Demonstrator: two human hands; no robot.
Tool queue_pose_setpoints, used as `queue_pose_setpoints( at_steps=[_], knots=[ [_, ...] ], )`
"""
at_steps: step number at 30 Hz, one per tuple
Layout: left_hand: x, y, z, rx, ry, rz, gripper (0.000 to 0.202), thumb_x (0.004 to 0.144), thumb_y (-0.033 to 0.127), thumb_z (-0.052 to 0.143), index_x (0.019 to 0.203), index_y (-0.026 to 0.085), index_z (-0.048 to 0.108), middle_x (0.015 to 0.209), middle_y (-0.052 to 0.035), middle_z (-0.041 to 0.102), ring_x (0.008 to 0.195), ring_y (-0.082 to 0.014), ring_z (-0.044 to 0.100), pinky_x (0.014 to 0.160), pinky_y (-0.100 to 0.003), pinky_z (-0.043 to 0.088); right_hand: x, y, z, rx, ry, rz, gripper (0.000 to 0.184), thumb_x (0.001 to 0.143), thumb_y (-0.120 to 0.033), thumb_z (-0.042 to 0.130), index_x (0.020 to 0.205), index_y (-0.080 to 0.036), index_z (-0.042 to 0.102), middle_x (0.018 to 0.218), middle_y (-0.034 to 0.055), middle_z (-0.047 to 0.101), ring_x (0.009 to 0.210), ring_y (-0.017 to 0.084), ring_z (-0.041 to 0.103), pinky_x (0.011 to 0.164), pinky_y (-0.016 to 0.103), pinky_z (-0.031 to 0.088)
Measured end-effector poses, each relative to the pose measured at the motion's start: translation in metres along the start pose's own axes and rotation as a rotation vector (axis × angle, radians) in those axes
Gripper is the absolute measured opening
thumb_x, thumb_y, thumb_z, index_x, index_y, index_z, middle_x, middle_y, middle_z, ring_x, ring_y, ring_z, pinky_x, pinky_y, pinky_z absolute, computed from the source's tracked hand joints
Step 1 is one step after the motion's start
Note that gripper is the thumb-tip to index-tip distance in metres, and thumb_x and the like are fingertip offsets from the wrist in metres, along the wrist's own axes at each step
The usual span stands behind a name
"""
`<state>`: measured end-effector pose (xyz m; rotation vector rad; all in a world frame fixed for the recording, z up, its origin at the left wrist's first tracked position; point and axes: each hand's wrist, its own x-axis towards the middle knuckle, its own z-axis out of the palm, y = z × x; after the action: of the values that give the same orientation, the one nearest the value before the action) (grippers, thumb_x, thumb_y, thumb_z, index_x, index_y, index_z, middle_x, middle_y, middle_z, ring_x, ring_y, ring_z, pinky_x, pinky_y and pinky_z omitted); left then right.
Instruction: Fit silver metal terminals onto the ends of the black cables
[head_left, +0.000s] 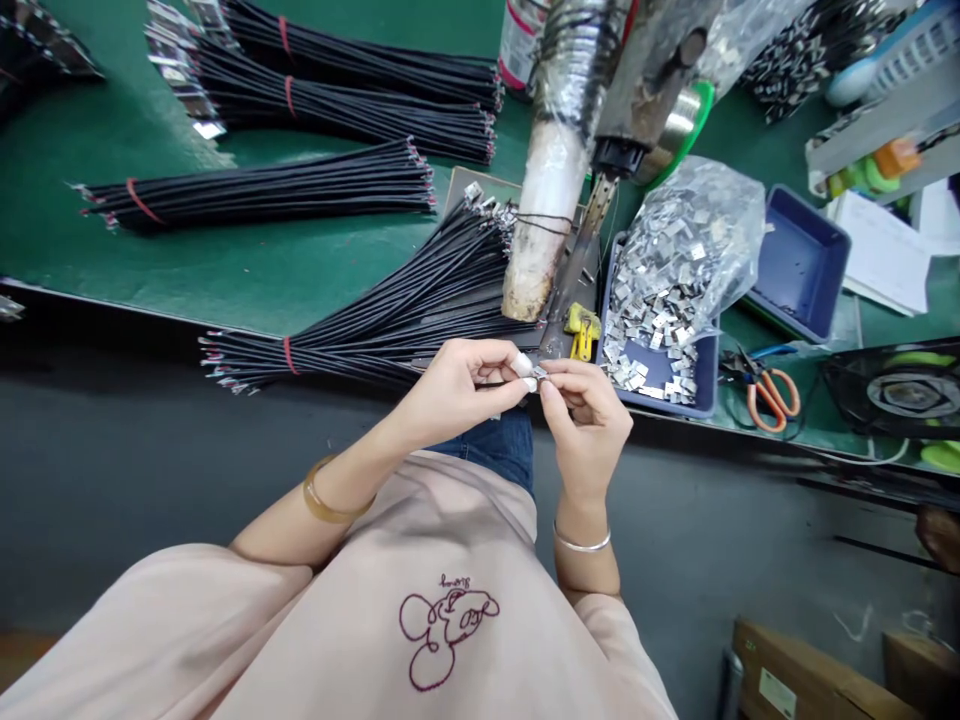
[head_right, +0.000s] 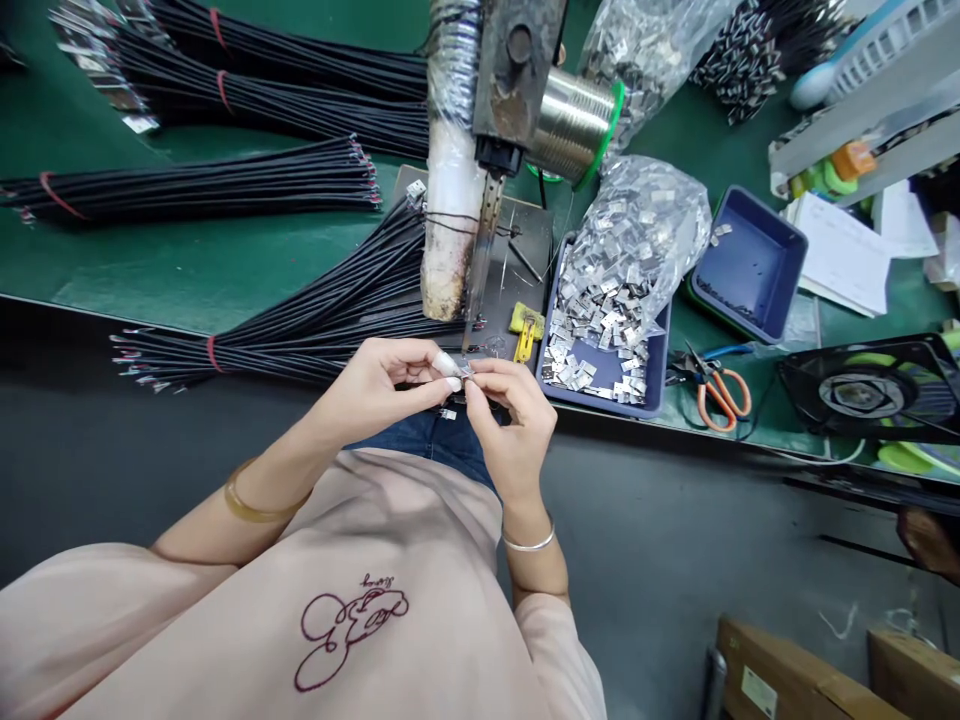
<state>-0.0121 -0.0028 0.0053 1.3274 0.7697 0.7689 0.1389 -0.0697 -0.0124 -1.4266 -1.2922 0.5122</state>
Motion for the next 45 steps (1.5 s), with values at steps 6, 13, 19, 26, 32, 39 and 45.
queue_pose_setpoints(
  at_steps=[6, 13, 19, 26, 32, 39, 45],
  knots=[
    [0.0, -0.002, -0.002, 0.139, -0.012, 0.086, 0.009, 0.082, 0.017, 0.068, 0.075, 0.011, 0.07, 0.069, -0.0013, 0.065, 0.061, -0.0088, 0.054, 0.058, -0.019, 0.044, -0.001, 0.002, -0.004, 0.024, -0.019, 0.026, 0.006, 0.089, -0.022, 0.068, 0.085, -0.022, 0.072, 0.096, 0.0026, 0.074, 0.088, 0.014, 0.072, 0.071, 0.025, 0.062],
    [0.0, -0.007, -0.001, 0.458, -0.017, 0.321, 0.011, 0.087, 0.013, 0.065, 0.077, 0.012, 0.072, 0.065, 0.001, 0.063, 0.056, -0.0068, 0.044, 0.054, -0.02, 0.034, 0.0, -0.002, -0.017, -0.219, -0.098, -0.146, 0.011, 0.089, -0.014, 0.067, 0.091, -0.023, 0.072, 0.099, 0.0025, 0.075, 0.093, 0.015, 0.072, 0.083, 0.031, 0.062],
    [-0.006, -0.006, -0.003, 0.325, -0.098, 0.148, 0.017, 0.092, 0.02, 0.058, 0.081, 0.012, 0.069, 0.064, 0.0003, 0.063, 0.056, -0.0078, 0.051, 0.055, -0.019, 0.038, -0.005, -0.001, -0.009, -0.085, -0.055, -0.046, 0.006, 0.088, -0.017, 0.068, 0.085, -0.022, 0.071, 0.1, 0.0035, 0.074, 0.092, 0.016, 0.072, 0.075, 0.03, 0.063],
    [0.001, -0.008, -0.003, -0.047, -0.036, -0.083, 0.019, 0.083, 0.027, 0.067, 0.077, 0.01, 0.069, 0.056, 0.0021, 0.054, 0.05, -0.0065, 0.045, 0.049, -0.019, 0.035, -0.011, -0.001, -0.001, -0.228, 0.2, -0.279, 0.022, 0.092, -0.011, 0.062, 0.105, -0.025, 0.072, 0.108, 0.004, 0.078, 0.1, 0.019, 0.076, 0.087, 0.039, 0.064],
    [0.006, -0.01, 0.001, -0.072, 0.001, -0.052, 0.01, 0.076, 0.018, 0.065, 0.068, 0.011, 0.065, 0.055, 0.0044, 0.046, 0.051, -0.0048, 0.038, 0.05, -0.018, 0.029, -0.011, 0.001, 0.001, -0.24, 0.19, -0.379, 0.02, 0.087, -0.009, 0.07, 0.1, -0.025, 0.069, 0.099, 0.0016, 0.078, 0.09, 0.017, 0.077, 0.08, 0.033, 0.065],
    [0.006, -0.008, 0.001, -0.079, 0.041, -0.06, 0.016, 0.08, 0.023, 0.064, 0.071, 0.01, 0.068, 0.053, 0.0049, 0.043, 0.049, -0.0049, 0.035, 0.047, -0.018, 0.027, -0.011, 0.009, 0.001, -0.101, 0.128, -0.224, 0.012, 0.09, -0.014, 0.066, 0.098, -0.023, 0.062, 0.107, 0.006, 0.078, 0.101, 0.02, 0.077, 0.085, 0.038, 0.067],
    [0.008, -0.008, 0.002, -0.065, 0.065, -0.065, 0.017, 0.078, 0.023, 0.063, 0.068, 0.01, 0.067, 0.056, 0.0025, 0.05, 0.051, -0.0061, 0.04, 0.049, -0.019, 0.031, -0.01, 0.012, 0.0, -0.271, 0.101, -0.422, 0.021, 0.084, -0.008, 0.071, 0.097, -0.023, 0.064, 0.107, 0.0048, 0.08, 0.097, 0.019, 0.078, 0.083, 0.033, 0.066]
  ],
)
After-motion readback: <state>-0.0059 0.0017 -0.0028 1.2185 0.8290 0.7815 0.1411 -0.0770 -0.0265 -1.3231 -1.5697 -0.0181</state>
